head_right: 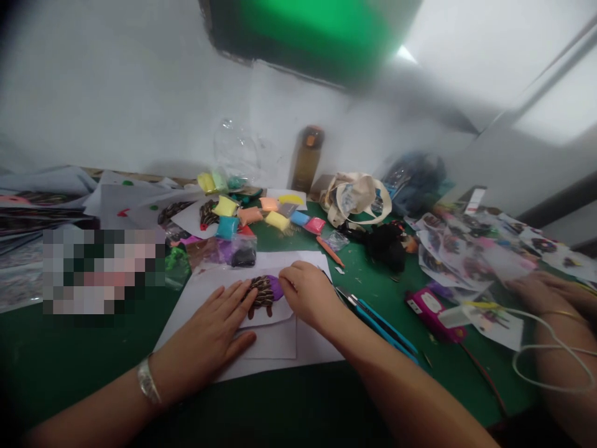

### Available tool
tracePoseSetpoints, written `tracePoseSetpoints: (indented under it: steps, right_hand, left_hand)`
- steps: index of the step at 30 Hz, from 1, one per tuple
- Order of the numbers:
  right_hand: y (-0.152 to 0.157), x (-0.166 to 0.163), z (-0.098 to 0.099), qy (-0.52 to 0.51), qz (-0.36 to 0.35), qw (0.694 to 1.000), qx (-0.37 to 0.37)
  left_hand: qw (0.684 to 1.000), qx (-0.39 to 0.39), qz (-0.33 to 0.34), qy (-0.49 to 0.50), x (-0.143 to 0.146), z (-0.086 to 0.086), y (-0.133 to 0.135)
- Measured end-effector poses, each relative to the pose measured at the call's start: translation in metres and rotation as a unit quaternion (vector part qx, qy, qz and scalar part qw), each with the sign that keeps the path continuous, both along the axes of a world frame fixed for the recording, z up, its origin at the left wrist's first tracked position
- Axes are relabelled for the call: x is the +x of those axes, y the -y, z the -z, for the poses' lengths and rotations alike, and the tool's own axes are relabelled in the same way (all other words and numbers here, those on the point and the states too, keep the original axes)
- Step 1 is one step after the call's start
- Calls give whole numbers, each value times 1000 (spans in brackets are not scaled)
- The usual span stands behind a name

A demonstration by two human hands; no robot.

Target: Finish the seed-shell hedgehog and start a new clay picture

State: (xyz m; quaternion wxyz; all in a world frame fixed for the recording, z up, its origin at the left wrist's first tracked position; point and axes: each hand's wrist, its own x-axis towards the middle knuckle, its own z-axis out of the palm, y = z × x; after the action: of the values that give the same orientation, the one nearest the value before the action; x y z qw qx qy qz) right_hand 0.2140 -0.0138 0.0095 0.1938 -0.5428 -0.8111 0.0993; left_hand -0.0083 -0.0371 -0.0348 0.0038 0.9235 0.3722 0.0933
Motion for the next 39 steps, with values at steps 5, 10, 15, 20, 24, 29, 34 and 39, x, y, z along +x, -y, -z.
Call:
tracePoseSetpoints:
  steps: [5, 10, 15, 20, 24, 29, 34, 39]
  right_hand:
    - [-16, -11, 1, -16, -3, 1000, 1]
    - [-19, -23, 5, -42, -33, 999, 4]
    - [-14, -33, 17, -60, -55, 997, 15]
    - [-10, -34, 29, -91, -64, 993, 31]
    - [-9, -34, 31, -102, -62, 992, 38]
    - [-10, -34, 30, -89, -59, 992, 61]
    - [-11, -37, 30, -72, -52, 994, 61]
    - [-15, -39, 30, -68, -57, 994, 61]
  left_hand:
    - [1000, -23, -5, 9, 1, -2, 0]
    - [999, -43, -13, 11, 1, -6, 2]
    - [998, -59, 0, 17, -1, -9, 2]
    - [996, -83, -15, 34, -1, -16, 1]
    - [994, -95, -18, 47, -1, -19, 2]
    - [993, -109, -10, 44, -3, -18, 2]
    - [989, -138, -11, 60, -4, -21, 1]
    - [980, -161, -11, 113, -7, -24, -1]
